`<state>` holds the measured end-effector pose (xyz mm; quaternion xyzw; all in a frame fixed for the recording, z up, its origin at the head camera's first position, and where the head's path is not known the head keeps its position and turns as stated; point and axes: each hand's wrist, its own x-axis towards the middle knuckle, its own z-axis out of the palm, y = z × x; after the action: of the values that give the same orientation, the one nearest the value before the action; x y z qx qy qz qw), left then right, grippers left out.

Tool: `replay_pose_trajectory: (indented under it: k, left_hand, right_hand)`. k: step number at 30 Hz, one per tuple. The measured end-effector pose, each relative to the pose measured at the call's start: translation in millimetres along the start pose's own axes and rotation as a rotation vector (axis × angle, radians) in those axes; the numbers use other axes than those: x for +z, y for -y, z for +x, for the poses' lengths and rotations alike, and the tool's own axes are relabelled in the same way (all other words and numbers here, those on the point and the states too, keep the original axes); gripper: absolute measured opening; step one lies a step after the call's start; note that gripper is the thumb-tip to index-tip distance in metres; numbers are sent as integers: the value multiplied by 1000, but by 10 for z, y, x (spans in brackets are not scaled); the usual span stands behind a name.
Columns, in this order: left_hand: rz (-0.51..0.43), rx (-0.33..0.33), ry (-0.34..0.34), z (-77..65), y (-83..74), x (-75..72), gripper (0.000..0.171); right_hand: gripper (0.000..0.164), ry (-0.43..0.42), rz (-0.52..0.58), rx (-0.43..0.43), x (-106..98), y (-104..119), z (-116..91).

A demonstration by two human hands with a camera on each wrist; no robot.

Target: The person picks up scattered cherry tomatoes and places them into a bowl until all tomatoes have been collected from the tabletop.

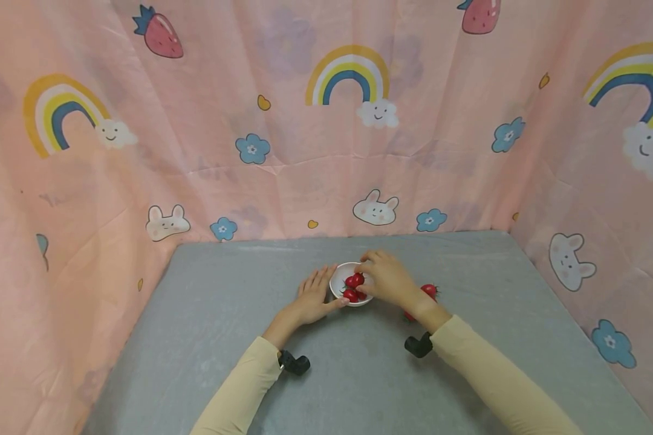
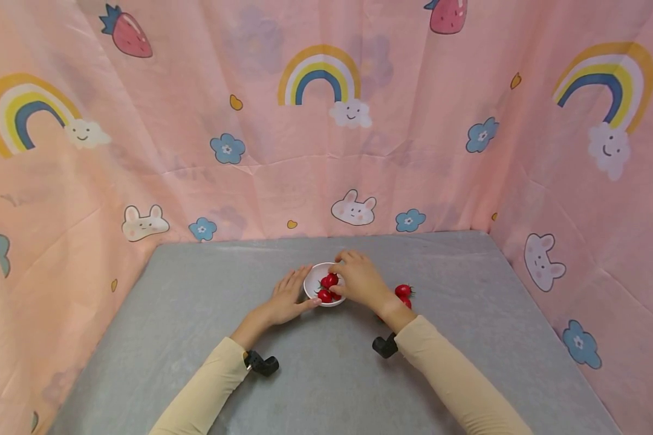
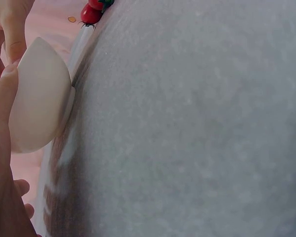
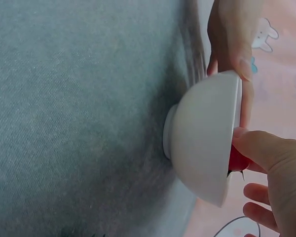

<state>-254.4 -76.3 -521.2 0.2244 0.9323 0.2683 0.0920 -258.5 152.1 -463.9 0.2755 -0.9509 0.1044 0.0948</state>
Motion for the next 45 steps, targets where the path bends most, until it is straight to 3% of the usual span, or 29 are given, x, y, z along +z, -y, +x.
replay_pose_trajectory:
  k: [19, 28, 38, 45]
  left_hand:
    - [9, -9, -5, 11, 20, 37, 90]
    - [-1, -12, -11, 1, 5, 26, 90]
    - [-4, -18, -8, 2, 9, 21, 90]
    - [-13, -16, -4, 2, -1, 14, 91]
  right_hand:
    - [40, 27, -14, 9, 87, 10, 3]
    - [39, 5, 69, 24, -18, -34, -4]
    - [38, -37, 54, 23, -151, -81, -38]
    - [37, -67, 47, 22, -184, -166, -174]
